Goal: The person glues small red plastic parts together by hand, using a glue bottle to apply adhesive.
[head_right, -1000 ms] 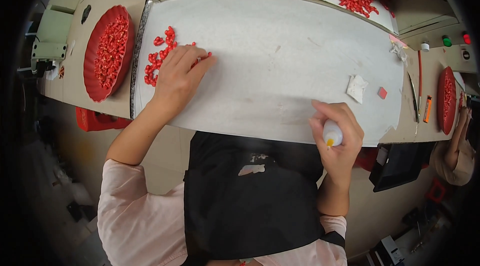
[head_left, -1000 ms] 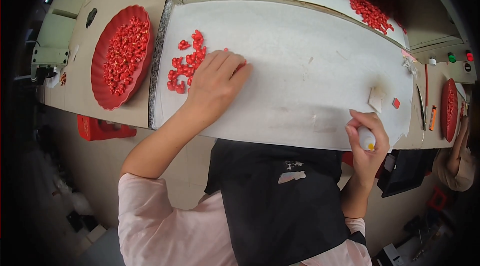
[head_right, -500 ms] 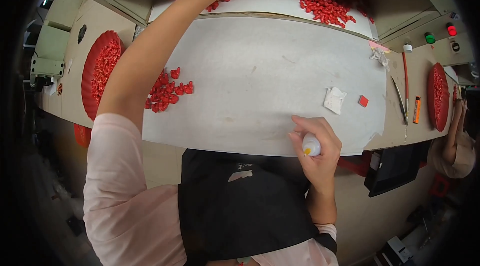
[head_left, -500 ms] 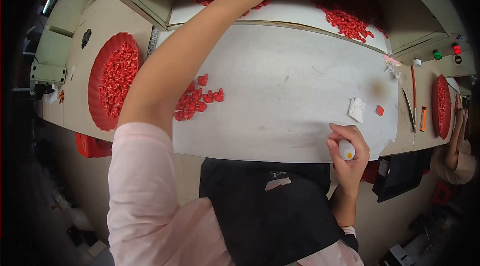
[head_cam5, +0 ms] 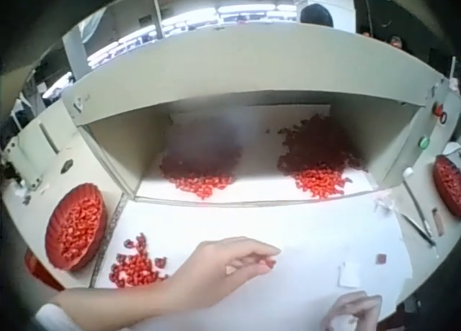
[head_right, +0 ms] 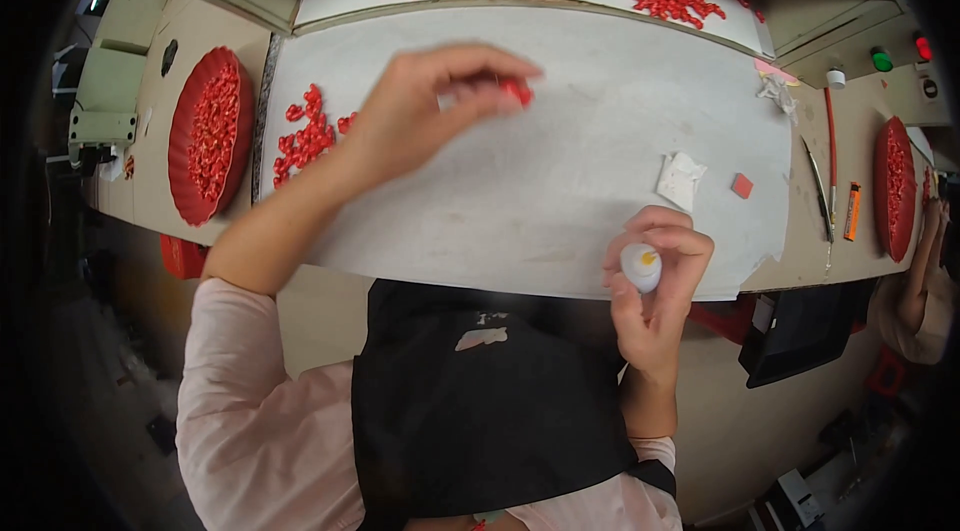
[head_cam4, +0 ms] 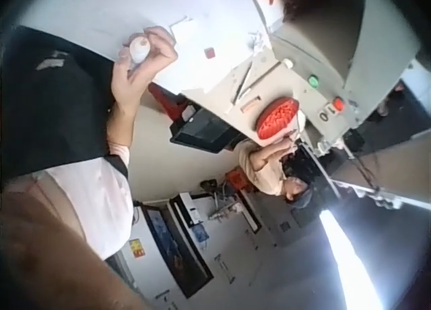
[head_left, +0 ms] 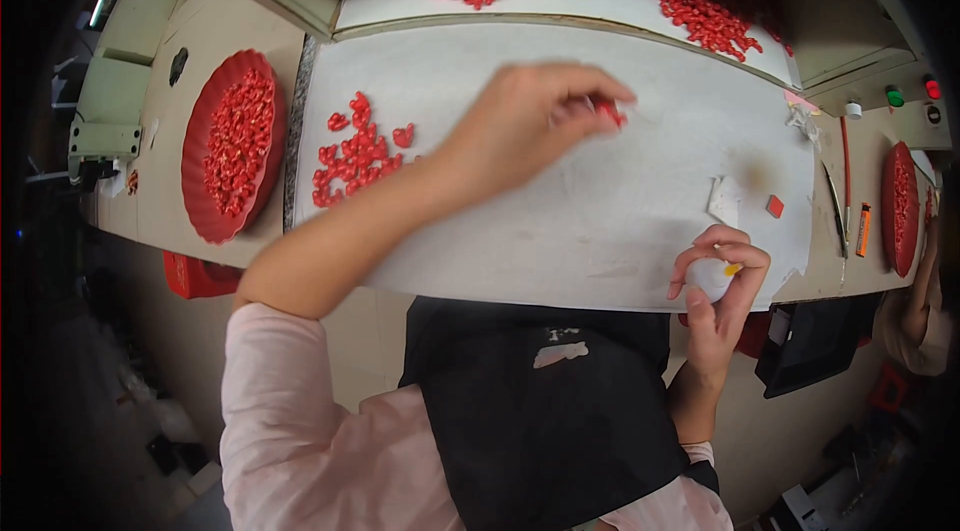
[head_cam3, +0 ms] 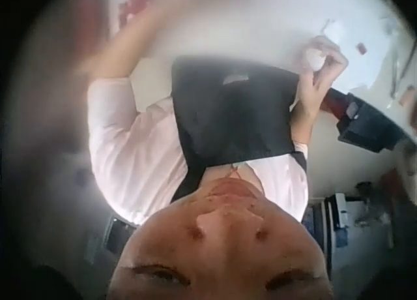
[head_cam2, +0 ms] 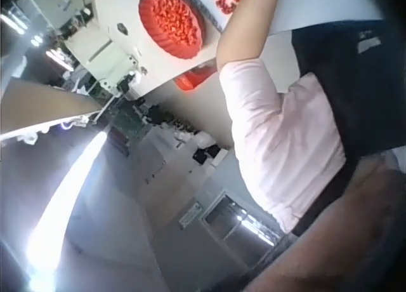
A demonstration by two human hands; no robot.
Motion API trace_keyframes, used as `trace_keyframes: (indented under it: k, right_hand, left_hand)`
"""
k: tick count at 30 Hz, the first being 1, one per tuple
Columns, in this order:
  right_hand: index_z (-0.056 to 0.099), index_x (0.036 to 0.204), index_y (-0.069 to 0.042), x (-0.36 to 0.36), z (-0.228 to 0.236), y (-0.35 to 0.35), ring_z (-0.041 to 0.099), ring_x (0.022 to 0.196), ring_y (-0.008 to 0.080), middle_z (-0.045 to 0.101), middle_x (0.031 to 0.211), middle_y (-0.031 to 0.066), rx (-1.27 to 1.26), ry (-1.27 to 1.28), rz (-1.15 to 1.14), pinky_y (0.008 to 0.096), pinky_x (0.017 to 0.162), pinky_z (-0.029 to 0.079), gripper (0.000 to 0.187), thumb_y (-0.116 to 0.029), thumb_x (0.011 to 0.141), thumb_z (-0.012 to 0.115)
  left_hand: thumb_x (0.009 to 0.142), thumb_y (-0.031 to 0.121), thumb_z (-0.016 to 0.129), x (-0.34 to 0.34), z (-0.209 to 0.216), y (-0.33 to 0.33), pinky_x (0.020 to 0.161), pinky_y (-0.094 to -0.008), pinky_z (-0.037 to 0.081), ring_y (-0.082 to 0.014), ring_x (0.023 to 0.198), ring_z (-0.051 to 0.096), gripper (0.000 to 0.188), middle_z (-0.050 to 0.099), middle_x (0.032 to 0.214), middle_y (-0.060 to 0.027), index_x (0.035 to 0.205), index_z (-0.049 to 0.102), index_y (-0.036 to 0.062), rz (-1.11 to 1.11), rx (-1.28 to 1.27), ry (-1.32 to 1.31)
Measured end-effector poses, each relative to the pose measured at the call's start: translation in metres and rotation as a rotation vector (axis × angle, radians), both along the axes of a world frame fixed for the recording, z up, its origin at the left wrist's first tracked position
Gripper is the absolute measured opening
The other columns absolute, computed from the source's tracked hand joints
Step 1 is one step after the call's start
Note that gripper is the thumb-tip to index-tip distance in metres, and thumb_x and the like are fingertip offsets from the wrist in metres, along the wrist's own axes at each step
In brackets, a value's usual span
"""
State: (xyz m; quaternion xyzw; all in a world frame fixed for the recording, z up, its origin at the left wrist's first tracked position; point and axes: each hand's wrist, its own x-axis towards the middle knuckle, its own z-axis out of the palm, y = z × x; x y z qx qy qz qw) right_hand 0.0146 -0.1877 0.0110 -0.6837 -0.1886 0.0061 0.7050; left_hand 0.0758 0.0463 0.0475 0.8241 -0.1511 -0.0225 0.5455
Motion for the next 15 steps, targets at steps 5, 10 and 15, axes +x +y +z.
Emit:
trace_keyframes:
  k: [5, 10, 15]
  right_hand:
    - [0.029, 0.103, -0.005, -0.014, 0.019, 0.028, 0.052, 0.078, 0.0258, 0.038, 0.098, 0.0186, 0.219, 0.071, 0.05, 0.0335, 0.061, 0.047, 0.035, -0.006, 0.072, 0.047]
    - [0.03, 0.105, -0.005, -0.025, 0.013, 0.036, 0.052, 0.081, 0.0283, 0.039, 0.098, 0.0183, 0.238, 0.208, 0.108, 0.0357, 0.064, 0.049, 0.036, -0.006, 0.073, 0.046]
    - [0.038, 0.102, 0.001, -0.03, 0.018, 0.036, 0.053, 0.08, 0.0273, 0.04, 0.097, 0.0163, 0.197, 0.18, 0.01, 0.033, 0.06, 0.049, 0.031, -0.006, 0.073, 0.047]
  left_hand:
    - [0.075, -0.002, 0.053, -0.074, -0.031, -0.029, 0.075, -0.0239, 0.043, -0.0117, 0.083, 0.054, 0.012, 0.057, 0.084, -0.0071, 0.086, 0.056, -0.0024, -0.048, -0.685, 0.438]
    - [0.074, -0.002, 0.054, -0.085, -0.046, -0.044, 0.076, -0.0237, 0.042, -0.0123, 0.083, 0.054, 0.013, 0.058, 0.086, -0.0083, 0.087, 0.056, -0.0009, 0.048, -0.949, 0.525]
    - [0.074, 0.0, 0.054, -0.089, -0.044, -0.043, 0.073, -0.0243, 0.044, -0.0133, 0.078, 0.056, 0.017, 0.058, 0.088, -0.0121, 0.091, 0.056, 0.0007, 0.072, -1.147, 0.531]
